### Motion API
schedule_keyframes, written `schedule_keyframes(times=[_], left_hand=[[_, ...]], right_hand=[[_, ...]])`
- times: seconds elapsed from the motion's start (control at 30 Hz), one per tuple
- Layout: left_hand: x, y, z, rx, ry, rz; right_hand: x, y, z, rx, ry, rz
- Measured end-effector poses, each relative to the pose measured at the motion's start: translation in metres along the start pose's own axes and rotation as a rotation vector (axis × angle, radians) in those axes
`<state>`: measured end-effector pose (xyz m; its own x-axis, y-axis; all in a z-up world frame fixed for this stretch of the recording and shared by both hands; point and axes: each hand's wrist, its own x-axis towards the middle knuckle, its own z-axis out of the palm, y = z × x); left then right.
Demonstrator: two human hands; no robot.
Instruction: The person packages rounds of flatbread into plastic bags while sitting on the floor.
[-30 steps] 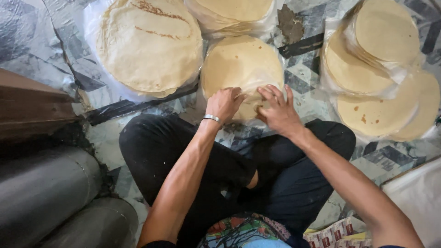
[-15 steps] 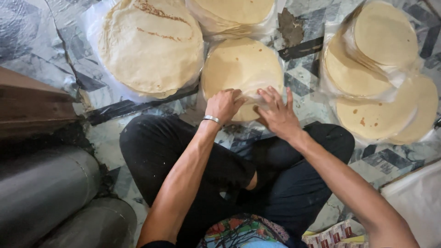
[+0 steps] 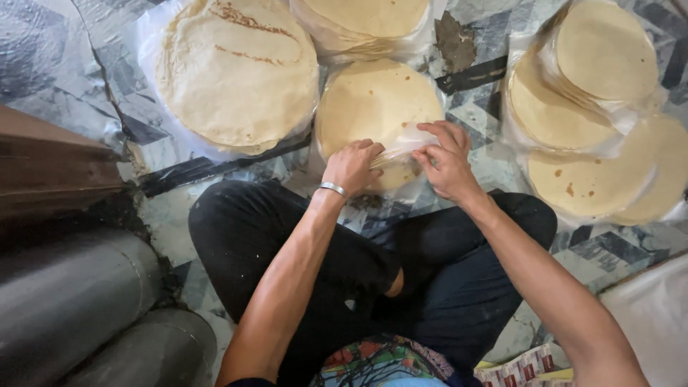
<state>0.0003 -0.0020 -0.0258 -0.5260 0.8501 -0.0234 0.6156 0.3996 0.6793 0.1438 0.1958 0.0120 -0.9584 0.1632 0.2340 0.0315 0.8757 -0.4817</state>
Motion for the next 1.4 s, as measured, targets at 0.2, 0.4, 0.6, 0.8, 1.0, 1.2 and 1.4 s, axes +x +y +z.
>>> schedule_keyframes(times=[0.2,0.4,0.6,0.8,1.0,1.2,1.4], left_hand=[[0.003,0.008,-0.007,-0.027,0.014,-0.142],[0.002,0.005,-0.005,-0.052,0.049,-0.151],[0.003,0.002,0.000,-0.066,0.024,-0.145],[0.000,0.001,0.007,0.052,0.080,-0.022],[0.003,0.009,-0.003,0.000,0.029,-0.156],[0.003,0.000,0.004,-0.043,0.033,-0.097],[0.000,0.004,0.001,0.057,0.103,0.066]], right_hand=[[-0.019,-0.004,0.018,-0.081,0.073,-0.068],[-0.022,-0.024,0.012,-0.439,-0.133,-0.267],[-0.010,-0.007,-0.004,-0.205,-0.151,-0.169],[-0.010,0.000,0.016,-0.139,-0.017,-0.090],[-0.020,-0.025,0.013,-0.390,-0.122,-0.318],[-0.010,-0.010,-0.002,-0.298,-0.145,-0.267],[-0.002,-0.016,0.001,-0.241,-0.029,-0.177]])
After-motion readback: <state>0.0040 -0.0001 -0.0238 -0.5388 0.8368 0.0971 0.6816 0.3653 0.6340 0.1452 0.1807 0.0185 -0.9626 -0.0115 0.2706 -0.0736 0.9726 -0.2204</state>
